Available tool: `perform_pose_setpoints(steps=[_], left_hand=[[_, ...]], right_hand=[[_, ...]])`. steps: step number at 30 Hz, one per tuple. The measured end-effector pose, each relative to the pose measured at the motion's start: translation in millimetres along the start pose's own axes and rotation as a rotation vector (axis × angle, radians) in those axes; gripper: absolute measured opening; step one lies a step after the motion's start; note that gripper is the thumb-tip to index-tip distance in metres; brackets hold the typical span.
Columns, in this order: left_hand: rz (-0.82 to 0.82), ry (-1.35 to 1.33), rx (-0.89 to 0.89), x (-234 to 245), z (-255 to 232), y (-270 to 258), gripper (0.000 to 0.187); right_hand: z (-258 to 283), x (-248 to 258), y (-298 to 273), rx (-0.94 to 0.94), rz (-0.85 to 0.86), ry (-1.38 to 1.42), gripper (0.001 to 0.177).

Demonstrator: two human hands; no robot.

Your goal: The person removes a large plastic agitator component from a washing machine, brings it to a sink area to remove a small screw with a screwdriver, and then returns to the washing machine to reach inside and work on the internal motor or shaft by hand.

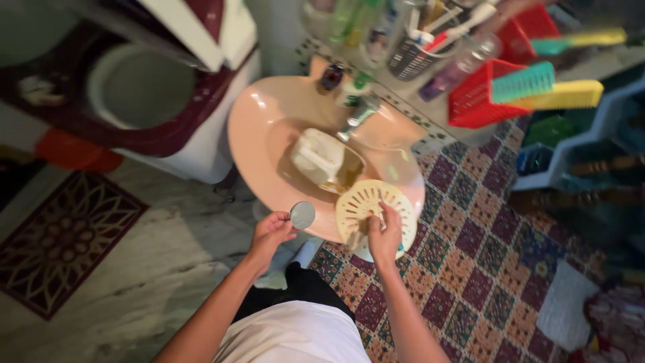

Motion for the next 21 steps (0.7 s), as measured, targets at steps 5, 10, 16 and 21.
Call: perform_pose_setpoints(steps=[5,10,16,21], left_hand=[[-0.032,-0.074,0.006,49.1,-45.1,-36.8,0.026],[-0.08,-0.093,-0.072,147.6,-88.3,-88.2,0.023],[-0.178,-0.071,-0.177,282.4,-133.8,-141.6,0.022],[-0.17,-0.09,-0.239,355.8,-155.1,-164.3,0.019]], right_hand=[[127.7,-66.3,-67.8,0.059,0.488,0.412,0.046],[239.0,-157.9,-145.6,0.143,0.843,0.506,0.065],[318.3,-250.2,-218.5,0.021,1.124,0.631,0.06],[392.6,-285.5,-261.8,0.036,1.195,0.53,0.066]])
Point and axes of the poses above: each hand's wrist, its own y-axis towards the middle knuckle, its own x-axis out of the back of the hand, z = x × y, the point moved 1 cm from there along y, towards the middle knuckle, and after that the axes turned 7 degrees about -x, right-handed, at the moved point
